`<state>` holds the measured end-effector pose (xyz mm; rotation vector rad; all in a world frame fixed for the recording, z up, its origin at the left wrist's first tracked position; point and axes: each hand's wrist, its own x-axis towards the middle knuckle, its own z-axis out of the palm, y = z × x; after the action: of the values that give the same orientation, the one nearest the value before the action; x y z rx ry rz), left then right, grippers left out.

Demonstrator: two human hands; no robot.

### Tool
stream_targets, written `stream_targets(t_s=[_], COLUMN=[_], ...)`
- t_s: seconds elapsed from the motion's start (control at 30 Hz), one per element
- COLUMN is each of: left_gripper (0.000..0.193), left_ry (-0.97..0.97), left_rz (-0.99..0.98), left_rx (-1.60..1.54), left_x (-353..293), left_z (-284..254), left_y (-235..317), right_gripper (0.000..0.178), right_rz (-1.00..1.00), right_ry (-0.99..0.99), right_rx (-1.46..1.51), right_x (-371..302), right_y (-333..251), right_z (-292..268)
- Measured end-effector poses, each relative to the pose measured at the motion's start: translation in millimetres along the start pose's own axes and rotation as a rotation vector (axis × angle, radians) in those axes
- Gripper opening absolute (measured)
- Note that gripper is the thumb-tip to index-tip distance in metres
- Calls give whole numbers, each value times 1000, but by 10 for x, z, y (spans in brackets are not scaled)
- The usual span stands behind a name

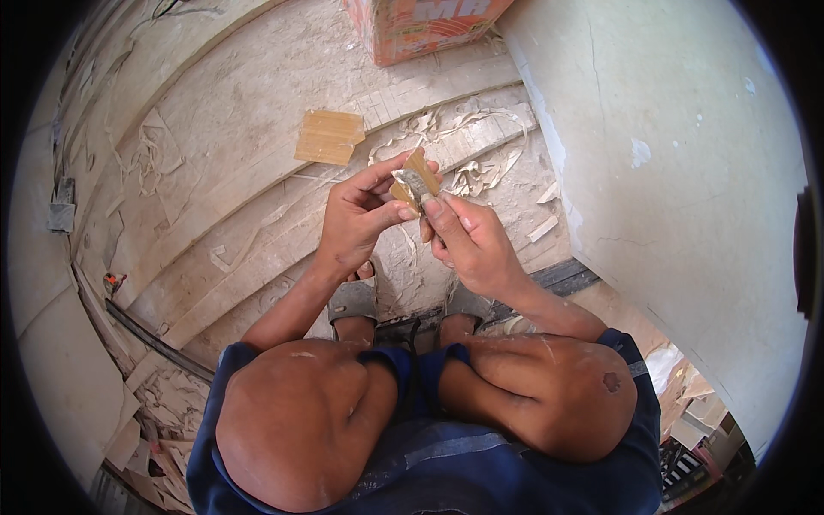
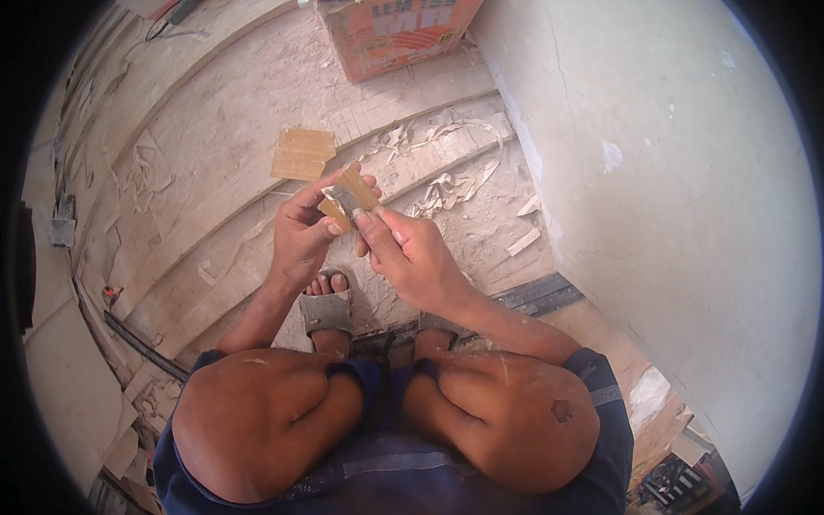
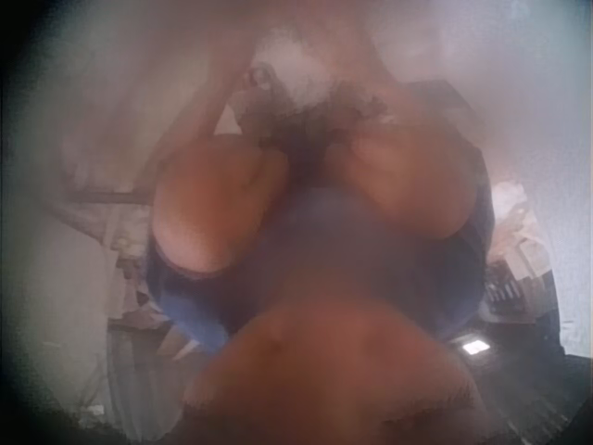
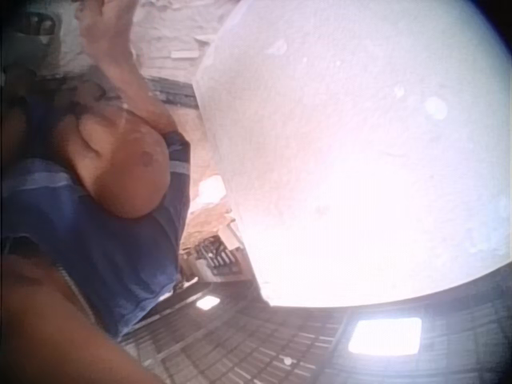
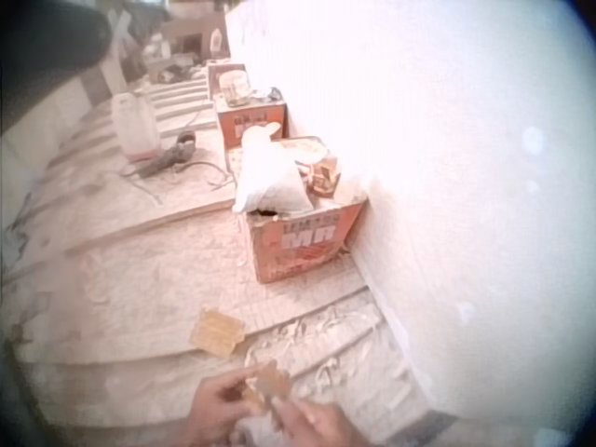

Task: The person applies a substance to a white wooden object using a small knife and scrapes small wooden blocks by hand.

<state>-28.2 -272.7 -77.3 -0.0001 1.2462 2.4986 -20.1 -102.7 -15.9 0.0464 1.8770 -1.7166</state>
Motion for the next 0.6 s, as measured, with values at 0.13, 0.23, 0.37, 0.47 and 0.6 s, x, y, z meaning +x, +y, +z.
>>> stream_targets(t_s=[0.13, 0.23, 0.37, 0.47, 0.6], left_gripper=[56, 57, 59, 61, 63], left_ry=[-7, -20, -3, -13, -6], left_rz=[-17, -8, -19, 13, 24], left_rx=[27, -16, 54, -26, -61], left_x=[23, 26, -12, -11, -14], left_z=[21, 35, -4, 15, 28], left_y=[15, 6, -2, -29, -8], right_gripper=[42, 41, 39, 38, 38], right_rz=[23, 57, 76, 69, 67], right_ry=[-35, -58, 36, 85, 121], right_rx=[27, 116, 268, 272, 217], right_x=[-6, -25, -27, -12, -5], right_y=[-3, -26, -57, 1, 33], right_z=[-30, -53, -149, -172, -161])
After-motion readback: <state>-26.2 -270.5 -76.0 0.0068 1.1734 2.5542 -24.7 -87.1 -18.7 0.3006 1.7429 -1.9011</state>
